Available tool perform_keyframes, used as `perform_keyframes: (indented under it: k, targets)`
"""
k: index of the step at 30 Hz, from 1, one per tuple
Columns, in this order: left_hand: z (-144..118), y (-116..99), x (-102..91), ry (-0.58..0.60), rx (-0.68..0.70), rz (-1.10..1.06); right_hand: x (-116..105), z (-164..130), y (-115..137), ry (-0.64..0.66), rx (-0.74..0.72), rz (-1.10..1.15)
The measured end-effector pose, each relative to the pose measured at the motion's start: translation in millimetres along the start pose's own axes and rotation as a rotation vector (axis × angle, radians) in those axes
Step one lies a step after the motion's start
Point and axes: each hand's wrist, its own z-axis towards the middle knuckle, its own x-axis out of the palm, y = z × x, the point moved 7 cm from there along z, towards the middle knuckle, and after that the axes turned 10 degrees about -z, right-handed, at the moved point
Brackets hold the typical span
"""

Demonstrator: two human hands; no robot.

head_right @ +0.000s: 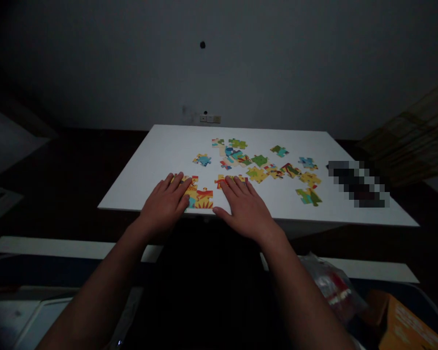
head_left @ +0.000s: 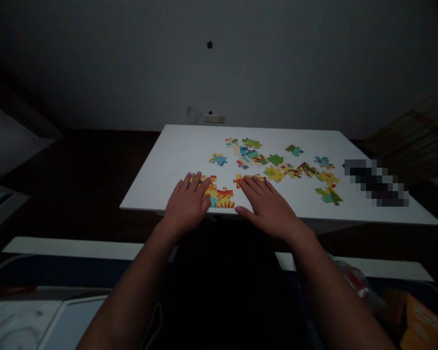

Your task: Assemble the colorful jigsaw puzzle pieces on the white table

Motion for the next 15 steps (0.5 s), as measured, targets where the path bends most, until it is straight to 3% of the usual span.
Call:
perform_keyframes:
  k: [3, 7, 11, 15]
  targets:
    - [-3.6, -1.5, -3.6, -0.038, 0.018, 0.020, -8.3, -0.6, 1.0, -0.029, 0.009, -0.034]
    - [-3.4, -1.3, -3.9, -0.069, 0.039, 0.013, -17.8, -4.9, 41.2, -0.099, -0.049, -0.025]
    - [-2.8, 0.9, -3.1, -0.055, 0.021, 0.023, -4.6, -3.8, 79.2, -0.085, -0.080, -0.009]
    - [-6.7, -2.1, -4.8, -0.047, 0.054, 0.028, 6.9, -1.3, 79.4, -0.093, -0.083, 0.030]
